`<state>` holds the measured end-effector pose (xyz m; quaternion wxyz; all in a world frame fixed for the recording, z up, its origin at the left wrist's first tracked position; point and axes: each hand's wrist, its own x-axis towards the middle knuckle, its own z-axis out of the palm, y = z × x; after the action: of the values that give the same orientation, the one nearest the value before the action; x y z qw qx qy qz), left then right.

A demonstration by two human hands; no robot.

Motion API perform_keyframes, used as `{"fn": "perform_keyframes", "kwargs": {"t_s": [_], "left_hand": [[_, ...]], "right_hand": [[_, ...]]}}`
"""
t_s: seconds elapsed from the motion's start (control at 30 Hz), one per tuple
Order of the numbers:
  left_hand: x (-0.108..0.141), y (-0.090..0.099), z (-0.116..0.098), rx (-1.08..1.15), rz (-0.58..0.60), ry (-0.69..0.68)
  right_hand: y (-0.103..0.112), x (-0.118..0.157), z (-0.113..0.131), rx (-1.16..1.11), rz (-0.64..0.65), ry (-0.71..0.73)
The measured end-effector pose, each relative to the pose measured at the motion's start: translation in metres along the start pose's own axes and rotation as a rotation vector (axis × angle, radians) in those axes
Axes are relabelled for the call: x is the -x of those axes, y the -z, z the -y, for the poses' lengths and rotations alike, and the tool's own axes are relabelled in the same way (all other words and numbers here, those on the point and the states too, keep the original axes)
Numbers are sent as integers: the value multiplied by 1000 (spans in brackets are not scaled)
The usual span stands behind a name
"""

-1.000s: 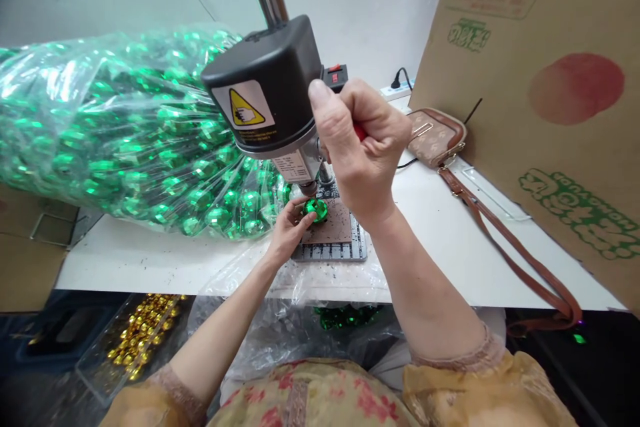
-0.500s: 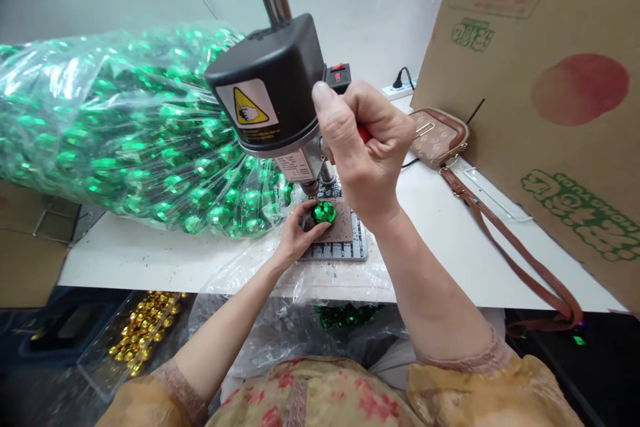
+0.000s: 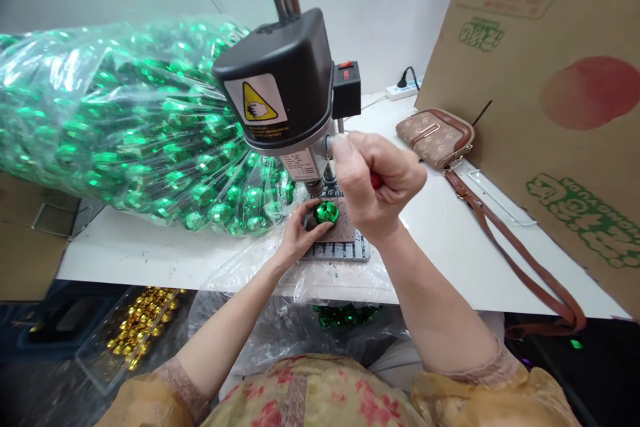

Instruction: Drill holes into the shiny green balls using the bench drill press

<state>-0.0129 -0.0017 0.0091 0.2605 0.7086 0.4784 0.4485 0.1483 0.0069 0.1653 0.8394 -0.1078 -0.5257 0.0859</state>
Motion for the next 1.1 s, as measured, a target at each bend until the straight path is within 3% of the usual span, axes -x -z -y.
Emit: {"fn": "perform_keyframes", "kwargs": {"t_s": [0.6, 1.1], "left_hand": [[1, 0, -2, -1, -5, -34], [2, 0, -3, 11, -18, -10]], "right_hand": [[14, 19, -7, 28, 33, 39], [20, 31, -8, -25, 105, 157]]}}
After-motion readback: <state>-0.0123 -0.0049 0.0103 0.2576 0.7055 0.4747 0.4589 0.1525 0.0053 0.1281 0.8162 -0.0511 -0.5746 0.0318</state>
